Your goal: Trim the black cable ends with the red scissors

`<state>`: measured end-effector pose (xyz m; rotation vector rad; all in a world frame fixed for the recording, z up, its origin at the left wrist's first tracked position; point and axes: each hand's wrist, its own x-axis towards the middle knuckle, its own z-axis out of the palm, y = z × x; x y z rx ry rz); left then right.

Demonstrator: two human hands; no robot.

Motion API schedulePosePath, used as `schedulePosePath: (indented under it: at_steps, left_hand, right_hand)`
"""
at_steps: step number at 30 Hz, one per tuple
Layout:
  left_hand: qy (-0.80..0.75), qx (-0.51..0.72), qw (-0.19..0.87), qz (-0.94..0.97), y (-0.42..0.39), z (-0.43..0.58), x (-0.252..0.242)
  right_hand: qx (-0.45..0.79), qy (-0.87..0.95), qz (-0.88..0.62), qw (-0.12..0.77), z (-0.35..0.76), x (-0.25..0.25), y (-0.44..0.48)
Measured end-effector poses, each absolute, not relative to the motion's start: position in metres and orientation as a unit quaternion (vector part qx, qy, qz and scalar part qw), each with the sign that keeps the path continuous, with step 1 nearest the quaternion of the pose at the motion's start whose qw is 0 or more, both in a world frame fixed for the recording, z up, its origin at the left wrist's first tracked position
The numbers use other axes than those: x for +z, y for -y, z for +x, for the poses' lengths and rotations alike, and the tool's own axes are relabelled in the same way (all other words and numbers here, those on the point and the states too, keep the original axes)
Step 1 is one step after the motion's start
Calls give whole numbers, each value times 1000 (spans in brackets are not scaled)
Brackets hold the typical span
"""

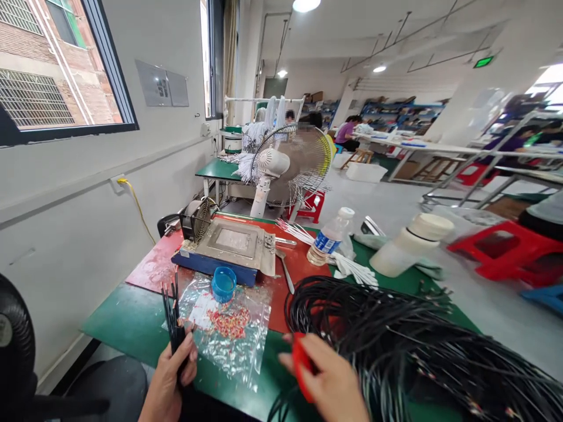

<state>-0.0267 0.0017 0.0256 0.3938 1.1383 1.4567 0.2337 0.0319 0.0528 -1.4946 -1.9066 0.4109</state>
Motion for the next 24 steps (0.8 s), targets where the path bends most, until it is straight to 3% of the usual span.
schedulePosePath:
  at_steps: [3, 7, 24]
  left_hand:
    - [-498, 626, 571, 185, 1, -27, 33]
    - [-513, 621, 560, 192, 3, -27, 33]
    - [-600, 576, 531, 166, -6, -17, 14]
  right_hand:
    - [251, 787, -522, 215, 174, 49, -27]
    - [314, 800, -492, 135, 144, 46, -22]
    - [385, 783, -467, 147, 129, 38, -25]
